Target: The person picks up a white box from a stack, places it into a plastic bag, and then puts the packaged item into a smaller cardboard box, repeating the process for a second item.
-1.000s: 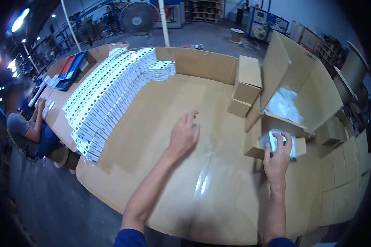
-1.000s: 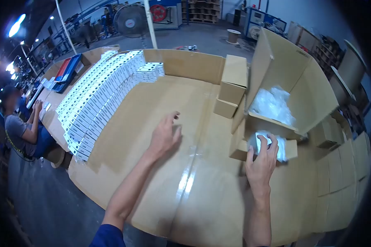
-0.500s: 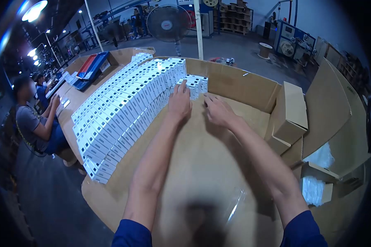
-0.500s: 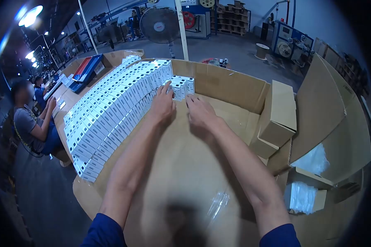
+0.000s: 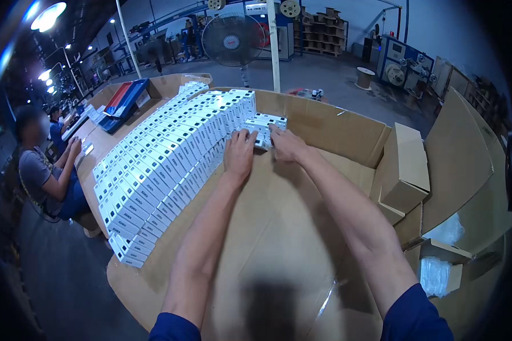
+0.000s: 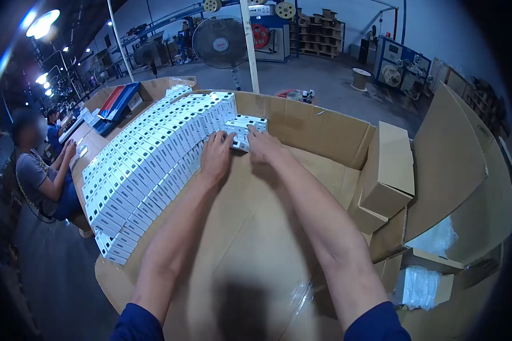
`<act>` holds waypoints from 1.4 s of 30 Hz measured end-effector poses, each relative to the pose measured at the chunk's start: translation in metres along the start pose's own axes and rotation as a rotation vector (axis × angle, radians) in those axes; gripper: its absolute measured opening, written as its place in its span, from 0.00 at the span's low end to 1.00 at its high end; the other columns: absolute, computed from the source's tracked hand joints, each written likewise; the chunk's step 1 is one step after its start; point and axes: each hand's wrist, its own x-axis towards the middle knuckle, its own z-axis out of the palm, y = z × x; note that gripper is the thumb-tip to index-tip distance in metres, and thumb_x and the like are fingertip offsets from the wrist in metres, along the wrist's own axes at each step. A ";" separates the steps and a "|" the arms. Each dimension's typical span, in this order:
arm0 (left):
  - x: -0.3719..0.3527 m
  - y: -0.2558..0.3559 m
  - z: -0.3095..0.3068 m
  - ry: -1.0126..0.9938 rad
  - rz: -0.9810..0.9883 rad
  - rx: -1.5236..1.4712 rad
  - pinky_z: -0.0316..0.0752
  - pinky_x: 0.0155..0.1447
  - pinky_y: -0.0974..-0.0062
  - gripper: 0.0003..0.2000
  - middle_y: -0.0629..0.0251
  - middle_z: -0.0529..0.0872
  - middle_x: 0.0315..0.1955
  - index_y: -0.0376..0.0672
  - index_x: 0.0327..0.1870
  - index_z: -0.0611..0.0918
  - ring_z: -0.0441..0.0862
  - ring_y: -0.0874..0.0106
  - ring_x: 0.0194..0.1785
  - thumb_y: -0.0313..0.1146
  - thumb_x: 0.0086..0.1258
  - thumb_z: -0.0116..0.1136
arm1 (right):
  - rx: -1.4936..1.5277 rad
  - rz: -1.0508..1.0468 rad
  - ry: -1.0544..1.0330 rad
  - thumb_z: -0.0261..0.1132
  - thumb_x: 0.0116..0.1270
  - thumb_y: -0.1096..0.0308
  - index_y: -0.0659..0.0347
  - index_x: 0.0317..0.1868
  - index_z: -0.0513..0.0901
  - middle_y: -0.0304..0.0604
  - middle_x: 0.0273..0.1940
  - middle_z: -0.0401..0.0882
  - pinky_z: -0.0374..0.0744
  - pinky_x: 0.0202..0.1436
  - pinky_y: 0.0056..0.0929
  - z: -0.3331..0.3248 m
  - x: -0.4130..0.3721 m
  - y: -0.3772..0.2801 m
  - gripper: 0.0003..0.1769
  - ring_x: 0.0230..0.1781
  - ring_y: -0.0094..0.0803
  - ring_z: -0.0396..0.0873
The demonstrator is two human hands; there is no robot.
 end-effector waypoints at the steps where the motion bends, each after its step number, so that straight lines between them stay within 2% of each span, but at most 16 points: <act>1: -0.001 -0.001 0.000 -0.012 -0.002 0.027 0.76 0.59 0.56 0.14 0.56 0.80 0.55 0.41 0.54 0.82 0.76 0.55 0.61 0.29 0.67 0.62 | 0.039 0.007 0.020 0.64 0.59 0.75 0.64 0.72 0.68 0.52 0.83 0.51 0.72 0.75 0.48 0.001 -0.004 0.001 0.38 0.72 0.58 0.68; 2: -0.004 0.000 0.000 -0.008 -0.012 0.023 0.75 0.60 0.56 0.12 0.54 0.79 0.55 0.41 0.50 0.83 0.76 0.53 0.61 0.28 0.66 0.63 | 0.116 0.006 0.049 0.62 0.59 0.76 0.66 0.71 0.68 0.61 0.81 0.52 0.70 0.77 0.48 0.001 -0.011 0.003 0.36 0.73 0.60 0.67; 5: -0.014 0.019 -0.022 0.126 -0.012 -0.073 0.75 0.61 0.53 0.13 0.53 0.79 0.55 0.40 0.50 0.82 0.76 0.52 0.61 0.25 0.65 0.64 | 0.326 0.008 0.219 0.66 0.58 0.74 0.62 0.77 0.61 0.64 0.83 0.44 0.69 0.77 0.49 0.021 -0.026 0.015 0.45 0.77 0.60 0.63; 6: -0.018 0.033 -0.042 0.138 -0.024 -0.156 0.76 0.60 0.54 0.13 0.51 0.78 0.56 0.38 0.50 0.82 0.79 0.51 0.57 0.22 0.64 0.64 | 0.441 -0.017 0.318 0.67 0.62 0.71 0.60 0.79 0.57 0.69 0.79 0.53 0.67 0.78 0.48 0.018 -0.045 0.011 0.45 0.76 0.65 0.63; 11: -0.061 0.094 -0.122 0.125 -0.134 -0.503 0.81 0.54 0.61 0.15 0.50 0.80 0.50 0.35 0.49 0.80 0.83 0.54 0.48 0.15 0.62 0.65 | 1.367 0.267 0.064 0.64 0.78 0.57 0.43 0.83 0.54 0.57 0.67 0.71 0.84 0.54 0.41 -0.038 -0.188 -0.037 0.40 0.63 0.41 0.74; 15: -0.110 0.166 -0.210 0.015 -0.062 -0.572 0.81 0.50 0.61 0.18 0.55 0.81 0.44 0.35 0.46 0.80 0.82 0.57 0.47 0.12 0.55 0.70 | 1.617 0.121 0.020 0.61 0.81 0.59 0.49 0.80 0.64 0.40 0.55 0.78 0.85 0.48 0.28 -0.034 -0.293 -0.055 0.32 0.50 0.23 0.77; 20: -0.147 0.257 -0.289 -0.239 0.194 -0.598 0.78 0.48 0.59 0.16 0.55 0.81 0.41 0.36 0.41 0.78 0.80 0.56 0.47 0.23 0.56 0.75 | 1.492 0.044 0.154 0.62 0.80 0.64 0.60 0.62 0.81 0.37 0.52 0.82 0.78 0.57 0.27 -0.034 -0.404 -0.068 0.16 0.51 0.23 0.78; 23: -0.123 0.293 -0.334 -0.476 0.158 -0.708 0.78 0.38 0.64 0.18 0.58 0.82 0.33 0.38 0.38 0.78 0.82 0.62 0.36 0.33 0.58 0.79 | 1.367 0.044 0.157 0.59 0.81 0.70 0.63 0.53 0.85 0.36 0.48 0.84 0.78 0.57 0.30 -0.050 -0.463 -0.053 0.10 0.51 0.23 0.78; 24: -0.109 0.306 -0.337 -0.359 0.223 -0.710 0.75 0.29 0.66 0.20 0.62 0.81 0.25 0.40 0.36 0.78 0.80 0.66 0.26 0.41 0.59 0.80 | 1.343 0.070 0.175 0.60 0.80 0.71 0.63 0.51 0.85 0.38 0.47 0.85 0.78 0.56 0.30 -0.060 -0.481 -0.048 0.09 0.50 0.24 0.79; 26: -0.070 0.340 -0.346 -0.310 0.231 -0.815 0.70 0.28 0.71 0.13 0.63 0.79 0.20 0.39 0.32 0.79 0.75 0.71 0.21 0.34 0.64 0.75 | 1.161 0.026 0.361 0.62 0.74 0.75 0.58 0.48 0.88 0.42 0.42 0.87 0.79 0.52 0.34 -0.077 -0.512 -0.034 0.09 0.45 0.36 0.82; 29: -0.004 0.405 -0.319 -0.248 0.287 -0.892 0.67 0.27 0.73 0.12 0.59 0.75 0.17 0.34 0.30 0.79 0.72 0.73 0.18 0.31 0.69 0.68 | 0.884 0.215 0.591 0.62 0.72 0.75 0.56 0.48 0.88 0.42 0.41 0.87 0.79 0.49 0.35 -0.116 -0.552 -0.004 0.10 0.41 0.38 0.81; 33: 0.061 0.492 -0.220 -0.460 0.403 -0.902 0.77 0.35 0.63 0.12 0.48 0.84 0.23 0.31 0.37 0.83 0.83 0.56 0.25 0.35 0.72 0.64 | 0.620 0.325 0.902 0.61 0.72 0.74 0.53 0.53 0.89 0.47 0.45 0.86 0.78 0.49 0.34 -0.161 -0.591 0.060 0.14 0.40 0.38 0.79; 35: 0.081 0.534 -0.172 -0.704 0.505 -0.746 0.82 0.50 0.52 0.18 0.40 0.89 0.33 0.32 0.37 0.88 0.89 0.46 0.40 0.43 0.72 0.65 | 0.476 0.422 0.850 0.61 0.75 0.66 0.54 0.57 0.88 0.55 0.52 0.83 0.77 0.56 0.38 -0.193 -0.601 0.085 0.14 0.47 0.44 0.80; 36: 0.085 0.552 -0.139 -0.702 0.568 -0.682 0.83 0.52 0.51 0.20 0.40 0.89 0.37 0.33 0.39 0.89 0.89 0.45 0.43 0.47 0.72 0.65 | 0.421 0.352 0.881 0.58 0.80 0.56 0.59 0.60 0.86 0.62 0.59 0.79 0.75 0.66 0.41 -0.197 -0.600 0.106 0.20 0.61 0.50 0.79; 38: 0.087 0.593 -0.067 -0.795 0.634 -0.486 0.83 0.58 0.52 0.25 0.40 0.89 0.48 0.35 0.46 0.89 0.87 0.43 0.53 0.54 0.71 0.66 | 0.498 0.297 0.909 0.54 0.82 0.49 0.62 0.62 0.84 0.64 0.65 0.74 0.70 0.73 0.43 -0.201 -0.590 0.141 0.27 0.70 0.54 0.71; 42: 0.078 0.630 0.012 -0.822 0.747 -0.555 0.83 0.59 0.54 0.24 0.42 0.88 0.51 0.33 0.49 0.87 0.87 0.47 0.56 0.51 0.70 0.66 | 0.320 0.371 0.817 0.41 0.85 0.41 0.63 0.68 0.81 0.61 0.77 0.60 0.61 0.80 0.42 -0.200 -0.574 0.188 0.37 0.78 0.51 0.63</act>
